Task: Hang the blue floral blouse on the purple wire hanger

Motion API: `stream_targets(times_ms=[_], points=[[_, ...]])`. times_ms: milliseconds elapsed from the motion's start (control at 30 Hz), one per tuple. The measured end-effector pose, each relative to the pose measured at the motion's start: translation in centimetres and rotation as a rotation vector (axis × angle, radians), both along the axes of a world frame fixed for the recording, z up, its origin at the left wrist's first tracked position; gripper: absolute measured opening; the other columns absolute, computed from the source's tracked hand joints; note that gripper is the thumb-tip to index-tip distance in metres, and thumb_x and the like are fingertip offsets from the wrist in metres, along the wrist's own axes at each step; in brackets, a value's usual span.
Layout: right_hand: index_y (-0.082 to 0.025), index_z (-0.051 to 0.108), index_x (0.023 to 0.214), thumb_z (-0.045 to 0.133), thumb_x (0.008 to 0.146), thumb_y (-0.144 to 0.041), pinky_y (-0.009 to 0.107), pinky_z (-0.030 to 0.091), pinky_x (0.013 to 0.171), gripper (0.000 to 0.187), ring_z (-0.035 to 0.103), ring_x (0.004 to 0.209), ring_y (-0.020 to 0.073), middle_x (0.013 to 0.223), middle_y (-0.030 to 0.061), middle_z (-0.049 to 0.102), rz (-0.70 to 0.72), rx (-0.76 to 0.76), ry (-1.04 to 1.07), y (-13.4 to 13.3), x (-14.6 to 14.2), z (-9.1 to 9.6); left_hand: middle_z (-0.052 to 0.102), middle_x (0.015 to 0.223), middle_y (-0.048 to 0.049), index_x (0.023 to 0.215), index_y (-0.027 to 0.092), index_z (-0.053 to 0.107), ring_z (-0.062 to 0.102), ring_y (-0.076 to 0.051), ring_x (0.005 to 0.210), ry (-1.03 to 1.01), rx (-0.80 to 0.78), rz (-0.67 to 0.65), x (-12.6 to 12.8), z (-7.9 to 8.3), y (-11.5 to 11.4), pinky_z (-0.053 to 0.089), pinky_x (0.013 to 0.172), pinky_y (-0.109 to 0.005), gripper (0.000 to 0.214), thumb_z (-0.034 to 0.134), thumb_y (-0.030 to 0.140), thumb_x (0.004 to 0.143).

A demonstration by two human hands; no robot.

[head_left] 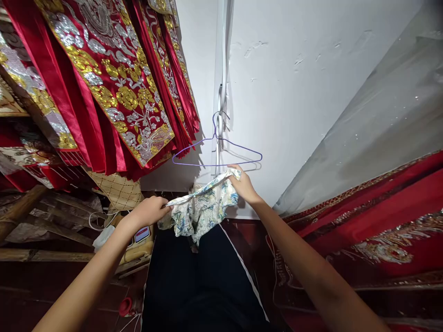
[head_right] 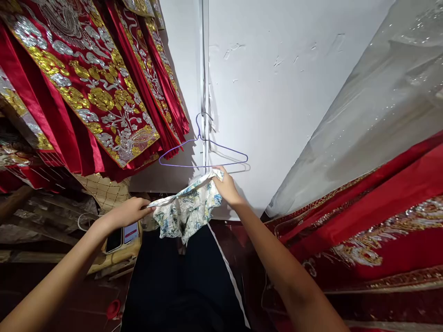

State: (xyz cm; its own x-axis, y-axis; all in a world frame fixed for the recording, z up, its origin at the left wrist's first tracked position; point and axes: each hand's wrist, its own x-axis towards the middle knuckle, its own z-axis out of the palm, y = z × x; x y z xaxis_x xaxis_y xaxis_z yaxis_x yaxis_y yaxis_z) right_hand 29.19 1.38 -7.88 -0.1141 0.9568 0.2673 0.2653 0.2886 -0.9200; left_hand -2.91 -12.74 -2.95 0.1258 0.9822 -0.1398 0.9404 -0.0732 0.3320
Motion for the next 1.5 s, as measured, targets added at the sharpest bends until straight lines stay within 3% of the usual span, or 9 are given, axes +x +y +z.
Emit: stream_targets(times_ms=[67,133,267,500,700,867,1000,1133,1500], points=[[-0.022,0.062,0.126,0.056,0.08,-0.035,0.034,0.045,0.089,0.049,0.062,0.092,0.0213,0.112,0.0053,0.07,0.026,0.055,0.009,0.8,-0.4,0.2,0.063,0.063,-0.0071,0.057,0.022,0.053,0.054,-0.021,0.056,0.002,-0.03,-0.007,0.4,-0.2,0.0,0.028,0.059,-0.029,0.039,0.052,0.047,0.087],[-0.021,0.066,0.117,0.055,0.08,-0.037,0.035,0.043,0.093,0.042,0.061,0.099,0.0226,0.113,0.0069,0.07,0.057,0.051,-0.001,1.6,-0.9,0.3,0.062,0.062,-0.0077,0.056,0.022,0.053,0.052,-0.021,0.054,0.014,-0.035,-0.002,0.9,-0.1,0.0,0.028,0.059,-0.03,0.04,0.052,0.047,0.087],[-0.018,0.064,0.085,0.052,0.082,-0.039,0.031,0.044,0.077,0.024,0.057,0.078,0.0199,0.083,0.0047,0.067,0.036,0.053,-0.044,1.5,-1.0,0.1,0.066,0.067,-0.0093,0.06,0.022,0.06,0.057,-0.023,0.059,0.011,-0.028,0.007,0.5,0.2,0.2,0.035,0.063,-0.031,0.033,0.055,0.044,0.084],[-0.021,0.044,0.06,0.06,0.077,-0.038,0.026,0.034,0.055,0.029,0.041,0.056,0.0125,0.056,-0.0028,0.046,-0.088,0.048,-0.014,-1.7,1.8,2.0,0.071,0.111,-0.0094,0.076,0.023,0.066,0.062,-0.03,0.113,-0.27,0.25,-0.038,-1.6,0.8,2.5,0.046,0.098,-0.034,0.021,0.058,0.042,0.082],[-0.02,0.044,0.056,0.061,0.074,-0.037,0.026,0.033,0.054,0.03,0.042,0.056,0.0129,0.054,-0.0024,0.045,-0.124,0.031,-0.084,-3.2,0.7,3.1,0.051,0.148,-0.0139,0.079,0.02,0.06,0.039,-0.031,0.143,-0.495,0.416,-0.233,2.4,2.5,5.0,0.029,0.118,-0.043,0.028,0.042,0.037,0.094],[-0.02,0.043,0.058,0.059,0.077,-0.04,0.026,0.035,0.055,0.031,0.043,0.058,0.0132,0.056,-0.0019,0.046,-0.071,0.035,-0.082,-4.9,-0.2,3.4,0.057,0.138,-0.0159,0.075,0.02,0.053,0.042,-0.03,0.14,-0.489,0.549,-0.212,4.5,3.0,8.1,0.033,0.114,-0.042,0.025,0.041,0.033,0.093],[-0.02,0.043,0.056,0.06,0.077,-0.039,0.026,0.034,0.056,0.033,0.042,0.06,0.0137,0.055,-0.0015,0.044,-0.143,0.117,-0.156,-4.8,1.1,4.1,0.07,0.108,-0.0102,0.082,0.018,0.06,0.06,-0.026,0.109,-0.461,0.417,-0.015,2.1,0.6,9.7,0.043,0.099,-0.035,0.032,0.04,0.042,0.092],[-0.019,0.051,0.06,0.061,0.075,-0.036,0.027,0.037,0.058,0.025,0.045,0.061,0.015,0.059,-0.0004,0.049,-0.161,0.094,-0.111,-4.3,1.7,4.1,0.065,0.079,-0.0038,0.078,0.017,0.058,0.058,-0.021,0.08,-0.437,0.353,0.039,-0.3,-1.0,9.1,0.046,0.078,-0.03,0.036,0.042,0.046,0.091],[-0.017,0.06,0.071,0.063,0.081,-0.045,0.029,0.04,0.061,0.03,0.05,0.063,0.0168,0.066,0.0029,0.06,0.018,-0.051,0.117,-6.5,-2.9,3.7,0.065,0.11,-0.0085,0.116,0.019,0.054,0.061,-0.021,0.103,-0.427,0.676,-0.039,1.1,2.4,8.8,0.046,0.092,-0.031,0.027,0.041,0.027,0.093]])
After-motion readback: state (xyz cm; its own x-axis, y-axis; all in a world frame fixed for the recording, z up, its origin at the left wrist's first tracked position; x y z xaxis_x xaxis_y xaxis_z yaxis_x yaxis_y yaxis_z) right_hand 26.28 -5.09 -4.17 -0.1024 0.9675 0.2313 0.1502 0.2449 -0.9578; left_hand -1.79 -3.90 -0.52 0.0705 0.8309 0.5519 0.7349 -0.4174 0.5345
